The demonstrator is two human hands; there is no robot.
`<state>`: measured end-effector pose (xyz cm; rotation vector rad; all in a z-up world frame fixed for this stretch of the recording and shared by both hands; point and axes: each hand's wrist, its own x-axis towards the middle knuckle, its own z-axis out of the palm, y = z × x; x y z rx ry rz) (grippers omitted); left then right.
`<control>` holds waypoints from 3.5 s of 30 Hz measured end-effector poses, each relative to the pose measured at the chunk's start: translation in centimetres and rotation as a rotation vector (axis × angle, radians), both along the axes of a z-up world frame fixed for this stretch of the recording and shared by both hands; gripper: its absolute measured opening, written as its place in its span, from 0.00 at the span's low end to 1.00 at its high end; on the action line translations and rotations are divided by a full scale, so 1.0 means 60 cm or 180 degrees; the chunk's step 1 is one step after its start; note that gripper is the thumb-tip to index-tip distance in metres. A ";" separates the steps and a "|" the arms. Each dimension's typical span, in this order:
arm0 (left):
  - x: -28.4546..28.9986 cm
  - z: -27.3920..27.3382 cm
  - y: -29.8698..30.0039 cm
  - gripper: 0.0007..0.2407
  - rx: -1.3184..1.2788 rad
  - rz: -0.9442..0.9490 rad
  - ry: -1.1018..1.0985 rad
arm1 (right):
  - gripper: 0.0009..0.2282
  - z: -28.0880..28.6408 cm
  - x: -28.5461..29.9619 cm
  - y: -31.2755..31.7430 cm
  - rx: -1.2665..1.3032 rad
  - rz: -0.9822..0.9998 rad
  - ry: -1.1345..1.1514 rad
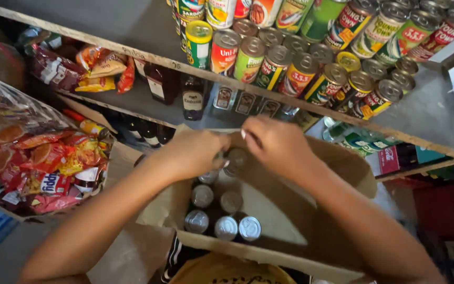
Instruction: Stocking grocery store shelves with various canned food items from a cardboard box.
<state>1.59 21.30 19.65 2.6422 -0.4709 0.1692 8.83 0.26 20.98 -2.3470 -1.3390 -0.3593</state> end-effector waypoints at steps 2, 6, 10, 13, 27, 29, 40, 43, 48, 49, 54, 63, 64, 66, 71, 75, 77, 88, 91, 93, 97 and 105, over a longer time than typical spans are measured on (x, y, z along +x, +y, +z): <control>0.005 -0.059 -0.017 0.30 0.0505 -0.0048 0.0950 | 0.09 -0.059 -0.001 -0.013 -0.0475 -0.0093 0.0052; 0.035 -0.203 -0.018 0.17 0.1106 -0.0141 0.0530 | 0.18 -0.213 0.025 -0.031 -0.0752 -0.0057 -0.0015; 0.059 -0.277 -0.022 0.18 0.1111 -0.0088 0.0070 | 0.28 -0.257 0.030 -0.031 -0.0820 0.0161 0.0363; 0.071 -0.311 -0.022 0.18 0.1324 -0.0153 -0.0270 | 0.30 -0.268 0.031 -0.032 -0.0761 0.0203 0.0522; 0.083 -0.250 -0.009 0.11 0.2345 -0.1012 -0.0458 | 0.31 -0.206 0.008 -0.059 -0.1479 0.0123 0.0811; 0.085 -0.230 -0.001 0.12 0.1981 -0.1231 -0.0884 | 0.26 -0.174 0.003 -0.059 -0.1620 0.0027 0.1034; 0.032 0.092 -0.049 0.22 0.0296 -0.0782 0.0126 | 0.30 0.113 0.036 -0.226 -0.0005 -0.0325 0.1395; 0.057 0.157 -0.040 0.23 -0.0199 -0.0658 -0.0503 | 0.29 0.169 0.056 -0.293 0.0778 -0.0972 0.1217; 0.161 0.188 -0.008 0.21 -0.0634 -0.0514 -0.1493 | 0.24 0.191 0.163 -0.385 0.1245 -0.1734 -0.0031; 0.187 0.189 -0.003 0.20 -0.0467 -0.0276 -0.1764 | 0.23 0.191 0.192 -0.400 0.1108 -0.1923 -0.0709; 0.294 0.171 0.019 0.18 0.0029 0.0360 -0.2368 | 0.21 0.157 0.326 -0.441 0.0991 -0.2188 -0.1877; 0.353 0.116 0.036 0.15 0.0812 0.0550 -0.2672 | 0.16 0.079 0.411 -0.423 0.1327 -0.2379 -0.0986; 0.349 0.116 0.036 0.15 0.0866 0.0641 -0.2431 | 0.17 0.077 0.409 -0.419 0.1249 -0.2391 -0.0970; 0.342 0.114 0.038 0.14 0.0916 0.0725 -0.2176 | 0.19 0.075 0.401 -0.410 0.1164 -0.2409 -0.0941; 0.341 0.099 0.048 0.27 0.1305 0.0735 -0.2649 | 0.24 0.065 0.387 -0.399 0.0852 -0.2591 -0.0850; 0.345 0.097 0.048 0.28 0.1331 0.0835 -0.2586 | 0.24 0.054 0.387 -0.389 0.1191 -0.2458 -0.0690; 0.344 0.095 0.051 0.28 0.1249 0.0829 -0.2550 | 0.26 0.037 0.395 -0.390 0.1288 -0.2455 -0.0807; 0.254 0.114 0.024 0.31 0.0942 0.0771 -0.2775 | 0.34 0.070 0.302 -0.358 0.1355 -0.2109 -0.1868; 0.186 0.116 -0.002 0.24 0.0471 0.0563 -0.2632 | 0.30 0.090 0.232 -0.310 0.1647 -0.1692 -0.1472; 0.138 0.113 -0.021 0.21 0.0287 0.0464 -0.2465 | 0.27 0.104 0.172 -0.259 0.1786 -0.1434 -0.1029; 0.054 0.088 -0.053 0.10 0.0065 0.0217 -0.0858 | 0.13 0.094 0.046 -0.152 0.1060 -0.0871 -0.0072; 0.019 -0.123 -0.039 0.14 0.0692 -0.0415 0.0258 | 0.16 -0.116 -0.102 -0.065 -0.1278 0.0464 0.0683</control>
